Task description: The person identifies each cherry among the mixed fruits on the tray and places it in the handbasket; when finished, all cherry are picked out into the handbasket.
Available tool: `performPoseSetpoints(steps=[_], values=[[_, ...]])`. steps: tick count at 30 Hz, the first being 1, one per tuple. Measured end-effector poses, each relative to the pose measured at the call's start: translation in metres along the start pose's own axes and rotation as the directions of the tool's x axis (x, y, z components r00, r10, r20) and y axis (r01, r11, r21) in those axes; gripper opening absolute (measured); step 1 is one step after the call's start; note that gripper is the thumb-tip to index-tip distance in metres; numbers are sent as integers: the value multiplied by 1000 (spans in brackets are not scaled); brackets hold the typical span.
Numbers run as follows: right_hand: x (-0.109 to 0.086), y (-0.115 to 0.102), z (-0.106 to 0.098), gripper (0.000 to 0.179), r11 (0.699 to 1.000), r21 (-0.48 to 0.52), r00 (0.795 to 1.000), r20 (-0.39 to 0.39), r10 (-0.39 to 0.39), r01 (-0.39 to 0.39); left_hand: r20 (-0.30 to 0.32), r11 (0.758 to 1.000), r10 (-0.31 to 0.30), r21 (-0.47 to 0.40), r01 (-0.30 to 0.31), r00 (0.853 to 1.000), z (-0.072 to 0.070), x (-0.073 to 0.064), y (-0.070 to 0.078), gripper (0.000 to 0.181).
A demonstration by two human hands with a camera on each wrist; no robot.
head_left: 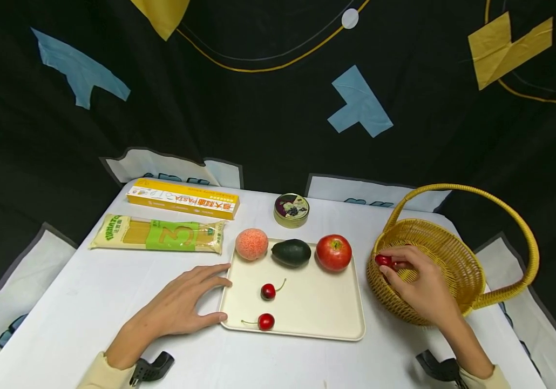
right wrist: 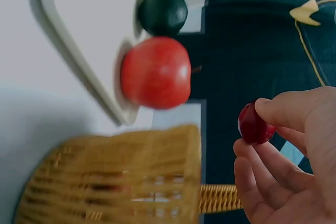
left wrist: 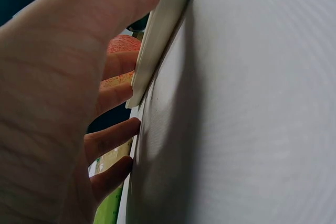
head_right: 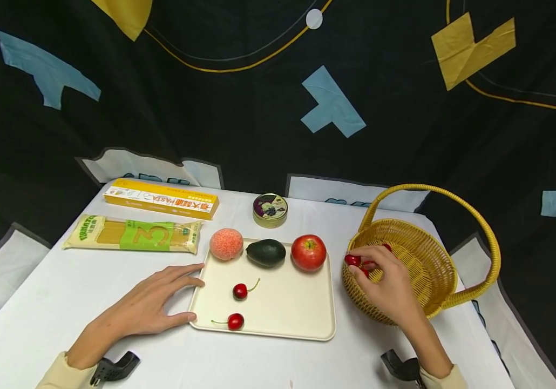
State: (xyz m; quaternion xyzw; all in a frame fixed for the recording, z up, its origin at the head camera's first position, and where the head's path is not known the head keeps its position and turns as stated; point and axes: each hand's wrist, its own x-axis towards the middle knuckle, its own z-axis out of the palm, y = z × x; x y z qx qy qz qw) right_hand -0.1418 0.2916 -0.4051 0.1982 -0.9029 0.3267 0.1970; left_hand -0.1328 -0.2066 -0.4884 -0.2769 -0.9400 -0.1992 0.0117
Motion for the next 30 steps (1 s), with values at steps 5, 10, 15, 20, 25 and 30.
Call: performPoseSetpoints(steps=[5, 10, 15, 20, 25, 30], values=[[-3, 13, -8, 39, 996, -80, 999, -38, 23, -26, 0, 1000, -6, -6, 6, 1000, -1, 0, 1, 58], [-7, 28, -10, 36, 986, -162, 998, -50, 38, -45, -4, 1000, -2, -8, 1, 1000, -1, -1, 1, 58], [-11, 42, -12, 35, 979, -187, 996, -29, 78, -82, -9, 1000, 2, -16, -2, 1000, -1, -1, 1, 57], [-13, 53, -15, 34, 970, -221, 995, 5, 103, -99, -8, 1000, 1, -10, -1, 1000, -1, -1, 2, 57], [-13, 61, -18, 33, 965, -245, 995, 29, 100, -90, -7, 1000, 1, -4, -1, 1000, -1, -1, 2, 57], [-13, 69, -19, 33, 957, -266, 989, 58, 137, -117, -2, 1000, -2, -5, 2, 1000, -1, -1, 1, 58]])
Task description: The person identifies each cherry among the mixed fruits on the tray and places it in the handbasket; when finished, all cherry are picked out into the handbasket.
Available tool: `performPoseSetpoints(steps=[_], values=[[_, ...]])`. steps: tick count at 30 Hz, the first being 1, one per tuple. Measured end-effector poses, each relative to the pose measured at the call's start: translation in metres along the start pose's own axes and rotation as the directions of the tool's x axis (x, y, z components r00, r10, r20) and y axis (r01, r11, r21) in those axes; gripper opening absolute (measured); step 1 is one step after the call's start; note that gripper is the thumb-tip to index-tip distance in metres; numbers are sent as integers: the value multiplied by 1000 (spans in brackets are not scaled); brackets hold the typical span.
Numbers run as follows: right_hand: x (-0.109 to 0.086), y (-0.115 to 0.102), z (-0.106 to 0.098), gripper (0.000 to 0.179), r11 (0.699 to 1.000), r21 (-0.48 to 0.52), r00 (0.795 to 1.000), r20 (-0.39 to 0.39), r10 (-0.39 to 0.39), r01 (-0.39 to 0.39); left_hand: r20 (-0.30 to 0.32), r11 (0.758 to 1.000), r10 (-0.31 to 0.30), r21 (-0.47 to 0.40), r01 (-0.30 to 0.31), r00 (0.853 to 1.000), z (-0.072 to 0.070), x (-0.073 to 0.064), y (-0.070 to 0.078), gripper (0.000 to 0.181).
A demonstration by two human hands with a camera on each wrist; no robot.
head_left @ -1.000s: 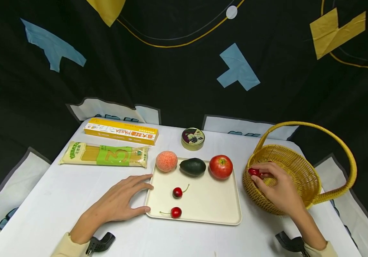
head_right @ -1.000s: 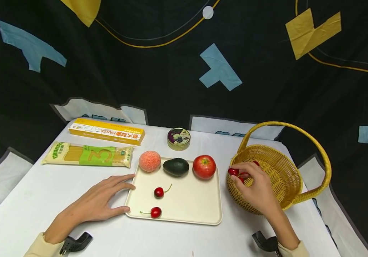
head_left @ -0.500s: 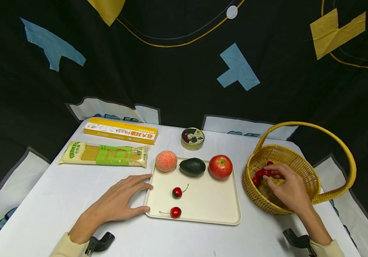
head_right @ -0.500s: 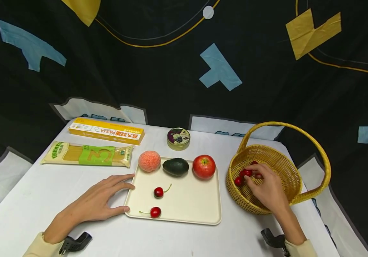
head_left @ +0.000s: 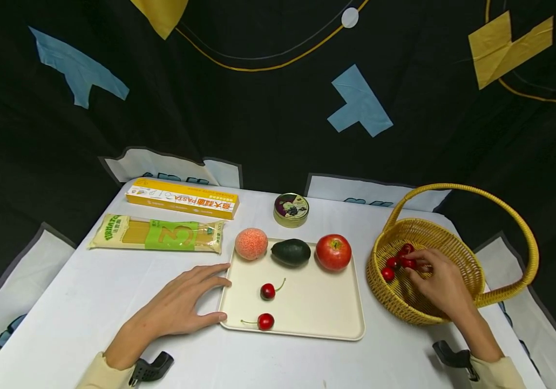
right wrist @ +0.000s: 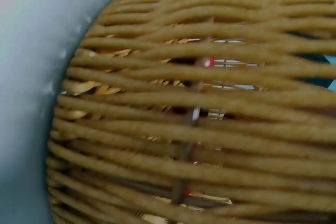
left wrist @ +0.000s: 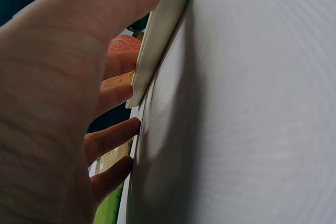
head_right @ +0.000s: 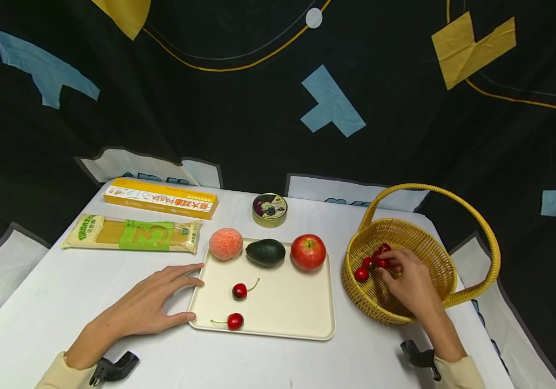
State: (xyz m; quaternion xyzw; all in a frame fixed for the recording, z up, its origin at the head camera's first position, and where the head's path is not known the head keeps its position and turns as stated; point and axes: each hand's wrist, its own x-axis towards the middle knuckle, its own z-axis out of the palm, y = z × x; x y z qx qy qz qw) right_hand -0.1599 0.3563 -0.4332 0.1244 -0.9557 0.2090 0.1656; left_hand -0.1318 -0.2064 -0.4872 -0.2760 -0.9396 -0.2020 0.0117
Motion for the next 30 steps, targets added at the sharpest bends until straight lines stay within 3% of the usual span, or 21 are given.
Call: performPoseSetpoints(steps=[6, 14, 30], values=[[2, 7, 3, 31, 997, -27, 995, 63, 74, -73, 2, 1000, -4, 1, 4, 1000, 0, 0, 0, 58], [5, 12, 4, 31, 980, -58, 965, 171, 198, -191, 7, 1000, -4, 5, 4, 1000, 1, 1, -1, 59], [11, 19, 6, 26, 975, -94, 956, 201, 215, -200, -5, 1000, 10, 7, -10, 1000, 2, 0, -2, 59]])
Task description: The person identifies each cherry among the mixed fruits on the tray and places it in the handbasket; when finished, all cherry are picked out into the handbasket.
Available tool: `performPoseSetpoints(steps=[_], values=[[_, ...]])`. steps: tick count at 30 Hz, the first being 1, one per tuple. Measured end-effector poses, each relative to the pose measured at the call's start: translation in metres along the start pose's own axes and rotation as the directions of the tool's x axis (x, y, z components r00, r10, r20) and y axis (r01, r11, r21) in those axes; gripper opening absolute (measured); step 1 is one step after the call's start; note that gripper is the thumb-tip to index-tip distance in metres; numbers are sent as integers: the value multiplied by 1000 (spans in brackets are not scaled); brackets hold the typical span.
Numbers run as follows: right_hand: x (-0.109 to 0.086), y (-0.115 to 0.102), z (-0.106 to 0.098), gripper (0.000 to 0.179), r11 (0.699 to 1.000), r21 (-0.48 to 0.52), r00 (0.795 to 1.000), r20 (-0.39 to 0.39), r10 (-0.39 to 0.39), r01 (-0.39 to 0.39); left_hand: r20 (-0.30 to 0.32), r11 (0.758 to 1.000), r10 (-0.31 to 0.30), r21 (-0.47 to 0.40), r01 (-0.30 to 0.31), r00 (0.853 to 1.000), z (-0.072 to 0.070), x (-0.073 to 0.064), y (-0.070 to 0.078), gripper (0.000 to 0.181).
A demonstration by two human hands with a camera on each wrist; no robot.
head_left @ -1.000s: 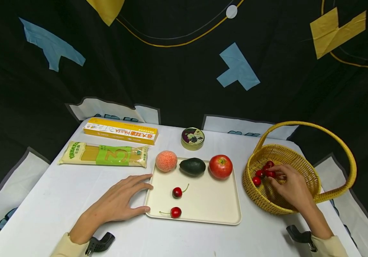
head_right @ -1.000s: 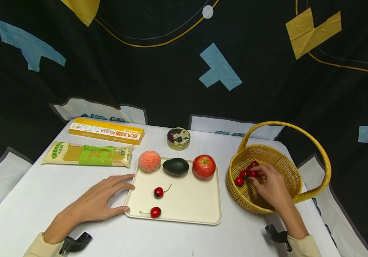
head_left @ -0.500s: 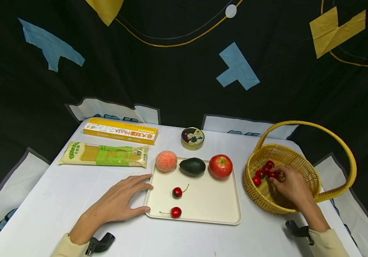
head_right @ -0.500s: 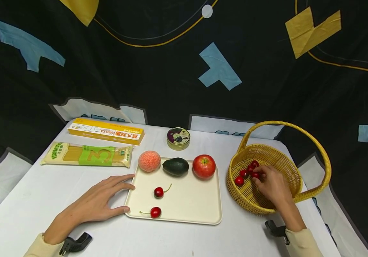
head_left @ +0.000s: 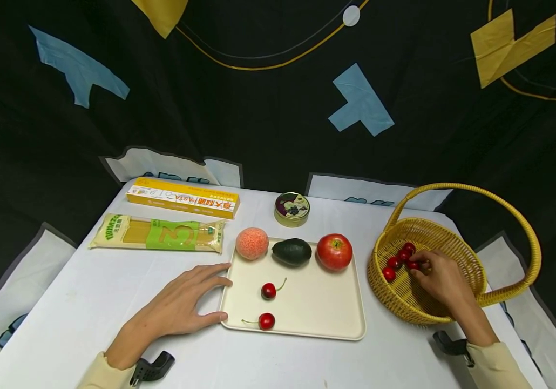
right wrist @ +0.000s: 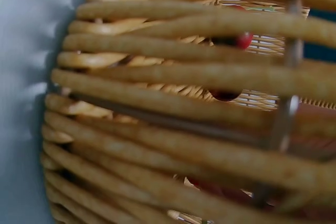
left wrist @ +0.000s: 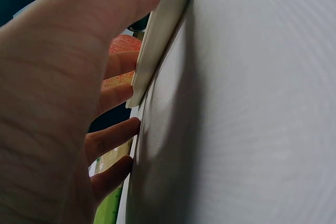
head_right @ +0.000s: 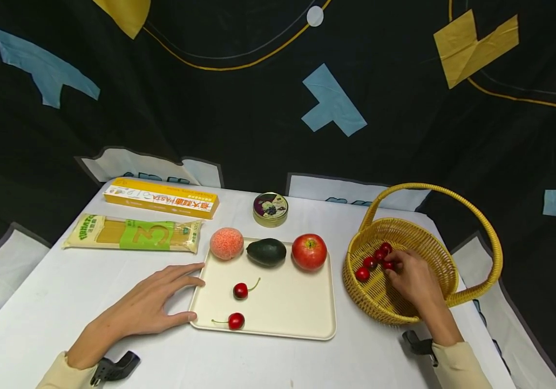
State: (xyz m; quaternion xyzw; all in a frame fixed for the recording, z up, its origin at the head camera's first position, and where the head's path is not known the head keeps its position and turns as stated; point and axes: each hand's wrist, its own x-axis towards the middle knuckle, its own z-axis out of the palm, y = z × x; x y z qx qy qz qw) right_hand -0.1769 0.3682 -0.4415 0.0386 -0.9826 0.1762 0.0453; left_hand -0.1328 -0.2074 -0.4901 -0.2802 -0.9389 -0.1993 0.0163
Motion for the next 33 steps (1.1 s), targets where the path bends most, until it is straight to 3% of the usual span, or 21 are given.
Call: performPoseSetpoints(steps=[21, 33], values=[[-1, 0, -1, 29, 999, -51, 1000, -10, 6, -7, 2, 1000, -6, -3, 6, 1000, -1, 0, 2, 58], [-7, -28, -4, 35, 996, -75, 994, -90, -60, 54, 7, 1000, -9, -2, 9, 1000, -1, 0, 2, 59]])
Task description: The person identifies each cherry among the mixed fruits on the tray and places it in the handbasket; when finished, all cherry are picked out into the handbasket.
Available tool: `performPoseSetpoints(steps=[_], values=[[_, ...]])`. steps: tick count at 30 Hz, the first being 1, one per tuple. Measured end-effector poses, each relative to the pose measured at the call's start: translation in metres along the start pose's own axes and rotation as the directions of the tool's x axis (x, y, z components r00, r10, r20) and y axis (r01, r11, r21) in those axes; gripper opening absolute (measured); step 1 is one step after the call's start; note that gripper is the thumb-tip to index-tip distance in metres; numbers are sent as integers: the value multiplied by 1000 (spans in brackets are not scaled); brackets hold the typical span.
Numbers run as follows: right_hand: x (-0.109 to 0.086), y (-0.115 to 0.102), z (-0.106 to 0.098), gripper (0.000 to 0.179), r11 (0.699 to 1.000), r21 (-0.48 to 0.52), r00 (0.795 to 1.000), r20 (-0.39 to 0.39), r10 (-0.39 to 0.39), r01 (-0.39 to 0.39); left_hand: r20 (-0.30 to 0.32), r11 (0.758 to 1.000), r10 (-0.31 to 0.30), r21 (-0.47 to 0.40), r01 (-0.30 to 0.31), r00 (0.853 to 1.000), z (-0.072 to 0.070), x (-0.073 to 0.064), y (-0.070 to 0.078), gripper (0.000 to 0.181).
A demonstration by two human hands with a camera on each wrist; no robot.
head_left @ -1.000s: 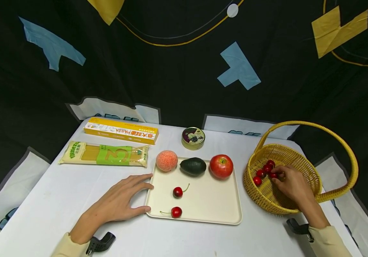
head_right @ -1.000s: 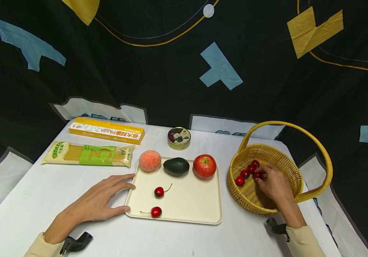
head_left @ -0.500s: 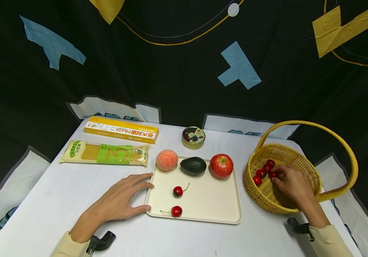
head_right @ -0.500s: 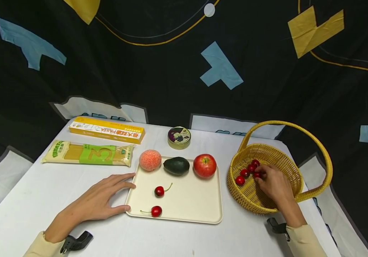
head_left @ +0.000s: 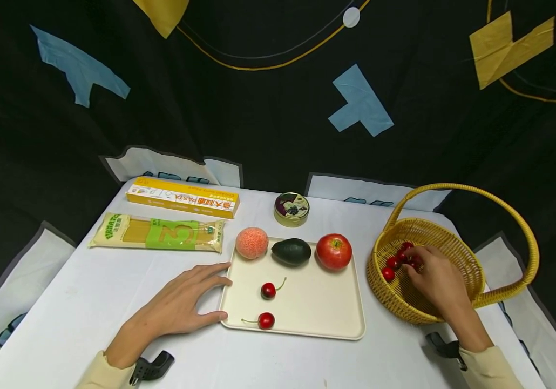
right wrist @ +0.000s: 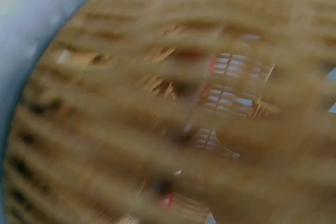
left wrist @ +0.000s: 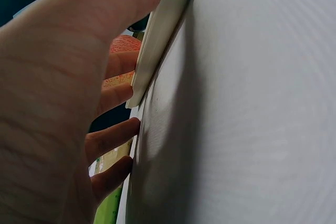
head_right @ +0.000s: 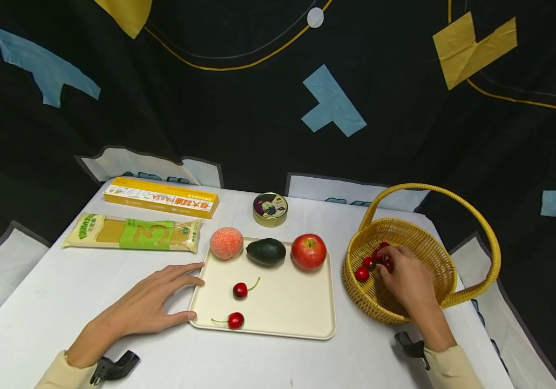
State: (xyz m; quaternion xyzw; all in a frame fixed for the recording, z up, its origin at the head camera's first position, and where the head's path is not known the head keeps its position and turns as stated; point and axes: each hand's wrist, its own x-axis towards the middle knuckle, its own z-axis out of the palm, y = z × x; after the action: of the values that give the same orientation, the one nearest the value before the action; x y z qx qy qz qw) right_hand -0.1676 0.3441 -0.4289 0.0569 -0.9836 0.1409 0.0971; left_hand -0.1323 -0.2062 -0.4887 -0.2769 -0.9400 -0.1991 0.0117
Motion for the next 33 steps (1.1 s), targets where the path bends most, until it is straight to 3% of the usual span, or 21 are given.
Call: performPoseSetpoints(steps=[8, 12, 21, 33], values=[[1, -32, 0, 33, 995, 16, 983, -159, -90, 94, -1, 1000, -5, -2, 5, 1000, 1, -1, 0, 59], [2, -49, 4, 28, 989, 57, 973, -197, -121, 135, -8, 1000, -1, -6, 1, 1000, 1, -2, 0, 58], [4, -85, 9, 30, 979, 152, 984, -138, -113, 133, -11, 1000, 2, -8, -2, 1000, 1, -2, 1, 59], [11, -120, 30, 41, 930, 243, 961, -103, -259, 276, -5, 1000, 1, -7, -1, 1000, 1, 0, -1, 58]])
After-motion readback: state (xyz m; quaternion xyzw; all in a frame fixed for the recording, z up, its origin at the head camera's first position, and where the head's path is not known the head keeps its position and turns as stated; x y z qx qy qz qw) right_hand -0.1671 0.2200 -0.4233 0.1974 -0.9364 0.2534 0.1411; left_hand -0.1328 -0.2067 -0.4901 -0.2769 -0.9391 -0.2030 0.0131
